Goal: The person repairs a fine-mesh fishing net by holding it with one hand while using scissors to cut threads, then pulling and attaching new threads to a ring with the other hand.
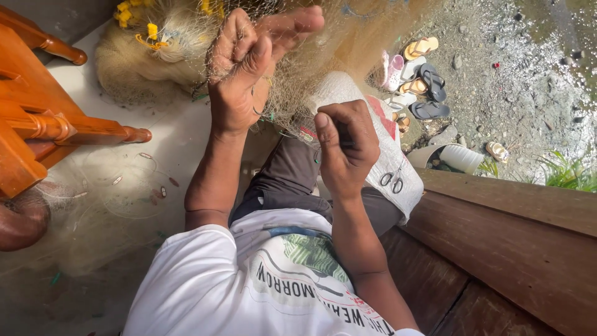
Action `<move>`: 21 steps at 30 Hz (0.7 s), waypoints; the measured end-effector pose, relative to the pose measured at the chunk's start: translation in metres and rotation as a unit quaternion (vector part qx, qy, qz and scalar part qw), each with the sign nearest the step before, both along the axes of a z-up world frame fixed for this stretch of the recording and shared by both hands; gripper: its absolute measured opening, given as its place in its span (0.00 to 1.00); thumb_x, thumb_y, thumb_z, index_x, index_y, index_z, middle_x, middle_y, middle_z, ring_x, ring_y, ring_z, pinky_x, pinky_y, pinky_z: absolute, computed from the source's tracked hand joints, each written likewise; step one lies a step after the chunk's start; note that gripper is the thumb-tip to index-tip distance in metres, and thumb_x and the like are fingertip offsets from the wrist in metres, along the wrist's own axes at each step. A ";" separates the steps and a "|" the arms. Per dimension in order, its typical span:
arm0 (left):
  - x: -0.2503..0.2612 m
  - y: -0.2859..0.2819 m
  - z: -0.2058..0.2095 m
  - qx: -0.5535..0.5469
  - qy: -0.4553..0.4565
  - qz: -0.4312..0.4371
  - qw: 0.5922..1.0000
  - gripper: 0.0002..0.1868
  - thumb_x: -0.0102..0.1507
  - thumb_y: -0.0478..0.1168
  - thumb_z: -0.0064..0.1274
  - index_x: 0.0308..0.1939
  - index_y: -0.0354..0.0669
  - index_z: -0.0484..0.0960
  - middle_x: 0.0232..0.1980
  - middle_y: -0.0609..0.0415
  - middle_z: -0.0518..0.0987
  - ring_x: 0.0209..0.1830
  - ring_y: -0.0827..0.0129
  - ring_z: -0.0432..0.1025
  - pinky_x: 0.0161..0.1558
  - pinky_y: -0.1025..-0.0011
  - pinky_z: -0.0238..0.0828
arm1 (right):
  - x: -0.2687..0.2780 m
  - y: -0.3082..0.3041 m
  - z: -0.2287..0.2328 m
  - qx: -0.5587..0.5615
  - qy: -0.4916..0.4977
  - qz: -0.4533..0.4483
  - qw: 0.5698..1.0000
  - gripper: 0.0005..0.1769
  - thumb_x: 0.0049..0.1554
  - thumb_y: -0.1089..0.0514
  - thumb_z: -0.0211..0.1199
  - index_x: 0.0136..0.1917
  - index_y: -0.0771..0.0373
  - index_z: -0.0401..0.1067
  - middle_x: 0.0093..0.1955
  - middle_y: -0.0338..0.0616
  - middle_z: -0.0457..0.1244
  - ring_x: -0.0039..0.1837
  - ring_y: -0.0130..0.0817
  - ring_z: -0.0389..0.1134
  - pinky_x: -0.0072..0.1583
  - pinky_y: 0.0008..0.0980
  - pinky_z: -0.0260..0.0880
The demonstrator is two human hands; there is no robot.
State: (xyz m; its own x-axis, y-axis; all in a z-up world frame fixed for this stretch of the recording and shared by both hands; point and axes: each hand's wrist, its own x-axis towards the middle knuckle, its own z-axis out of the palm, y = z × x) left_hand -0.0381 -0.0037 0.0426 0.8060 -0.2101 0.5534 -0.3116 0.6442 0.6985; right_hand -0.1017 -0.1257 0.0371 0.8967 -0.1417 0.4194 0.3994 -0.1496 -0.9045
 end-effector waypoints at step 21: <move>0.015 -0.013 -0.024 0.060 0.050 -0.035 0.996 0.13 0.58 0.39 0.39 0.27 0.46 0.50 0.52 0.35 0.61 0.51 0.53 0.63 0.31 0.74 0.69 | -0.005 -0.109 -0.184 0.581 0.315 -0.050 0.749 0.16 0.44 0.59 0.54 0.48 0.63 0.59 0.33 0.42 0.58 0.33 0.31 0.59 0.37 0.29 0.59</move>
